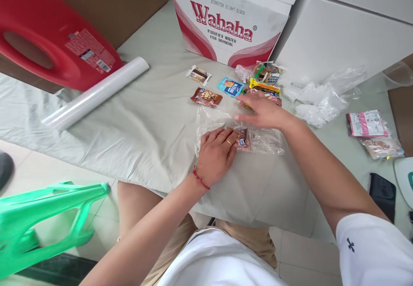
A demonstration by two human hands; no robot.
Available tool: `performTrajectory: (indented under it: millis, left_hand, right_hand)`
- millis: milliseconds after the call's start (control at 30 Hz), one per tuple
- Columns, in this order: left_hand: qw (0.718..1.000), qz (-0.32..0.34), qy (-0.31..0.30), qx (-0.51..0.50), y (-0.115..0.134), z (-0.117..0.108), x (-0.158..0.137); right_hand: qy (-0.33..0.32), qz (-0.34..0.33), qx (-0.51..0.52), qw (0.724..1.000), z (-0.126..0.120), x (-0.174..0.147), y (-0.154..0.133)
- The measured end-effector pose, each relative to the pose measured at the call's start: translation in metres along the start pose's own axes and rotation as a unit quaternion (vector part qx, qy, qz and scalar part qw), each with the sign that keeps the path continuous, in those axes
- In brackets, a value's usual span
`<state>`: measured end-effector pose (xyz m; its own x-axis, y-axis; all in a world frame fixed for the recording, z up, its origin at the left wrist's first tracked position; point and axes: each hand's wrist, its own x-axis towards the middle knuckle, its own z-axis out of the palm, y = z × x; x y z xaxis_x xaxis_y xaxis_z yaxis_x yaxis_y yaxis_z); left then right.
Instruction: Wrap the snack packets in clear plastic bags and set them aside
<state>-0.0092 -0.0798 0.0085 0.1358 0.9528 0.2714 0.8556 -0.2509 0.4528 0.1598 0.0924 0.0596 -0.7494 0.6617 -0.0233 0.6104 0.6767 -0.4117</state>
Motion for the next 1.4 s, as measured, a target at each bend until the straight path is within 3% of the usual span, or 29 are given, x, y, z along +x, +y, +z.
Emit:
performTrajectory:
  millis: [100, 233, 333, 467, 667, 833, 900, 967, 1033, 1067, 1133, 1233, 1333, 1400]
  left_hand:
    - [1.000, 0.009, -0.004, -0.006, -0.003, 0.002, -0.001]
    - [1.000, 0.013, 0.008, 0.010, -0.005, 0.002, -0.002]
    - [0.999, -0.015, 0.025, 0.045, -0.003, 0.000, -0.002]
    - [0.997, -0.027, -0.001, 0.071, 0.002, -0.005, 0.000]
    - [0.998, -0.026, -0.038, 0.038, -0.004, -0.010, 0.003]
    - [0.994, 0.030, -0.036, -0.102, -0.034, -0.026, -0.015]
    - [0.984, -0.016, 0.024, -0.175, -0.048, -0.036, -0.026]
    - [0.953, -0.155, 0.133, -0.222, -0.059, -0.047, -0.034]
    - [0.904, -0.285, 0.214, -0.236, -0.063, -0.057, -0.035]
    - [0.889, -0.317, 0.235, -0.233, -0.062, -0.061, -0.032]
    - [0.893, -0.308, 0.246, -0.216, -0.058, -0.065, -0.019]
    - [0.937, -0.234, 0.203, -0.159, -0.050, -0.060, 0.005]
    - [0.972, -0.215, 0.045, -0.077, -0.050, -0.045, 0.019]
    - [0.972, -0.222, -0.059, -0.052, -0.054, -0.037, 0.015]
  right_hand:
    - [-0.119, 0.013, 0.018, 0.993, 0.001, 0.021, 0.000]
    - [-0.160, 0.016, 0.018, 0.987, -0.006, 0.031, -0.001]
    - [-0.138, -0.025, 0.007, 0.990, -0.017, 0.027, -0.008]
    - [-0.062, -0.072, -0.025, 0.995, -0.019, 0.002, -0.028]
    - [-0.069, -0.087, -0.003, 0.994, 0.024, -0.055, -0.052]
    - [-0.080, -0.064, -0.057, 0.993, 0.051, -0.074, -0.059]
    - [-0.099, -0.047, -0.101, 0.989, 0.052, -0.076, -0.063]
    - [-0.118, -0.037, -0.132, 0.983, 0.052, -0.077, -0.068]
    - [-0.127, -0.031, -0.153, 0.979, 0.053, -0.078, -0.072]
    - [-0.127, -0.029, -0.159, 0.979, 0.054, -0.079, -0.073]
    - [-0.120, -0.027, -0.164, 0.979, 0.056, -0.081, -0.073]
    - [-0.113, -0.030, -0.161, 0.980, 0.056, -0.082, -0.072]
    - [-0.110, -0.036, -0.140, 0.983, 0.055, -0.083, -0.069]
    - [-0.104, -0.037, -0.115, 0.987, 0.055, -0.085, -0.066]
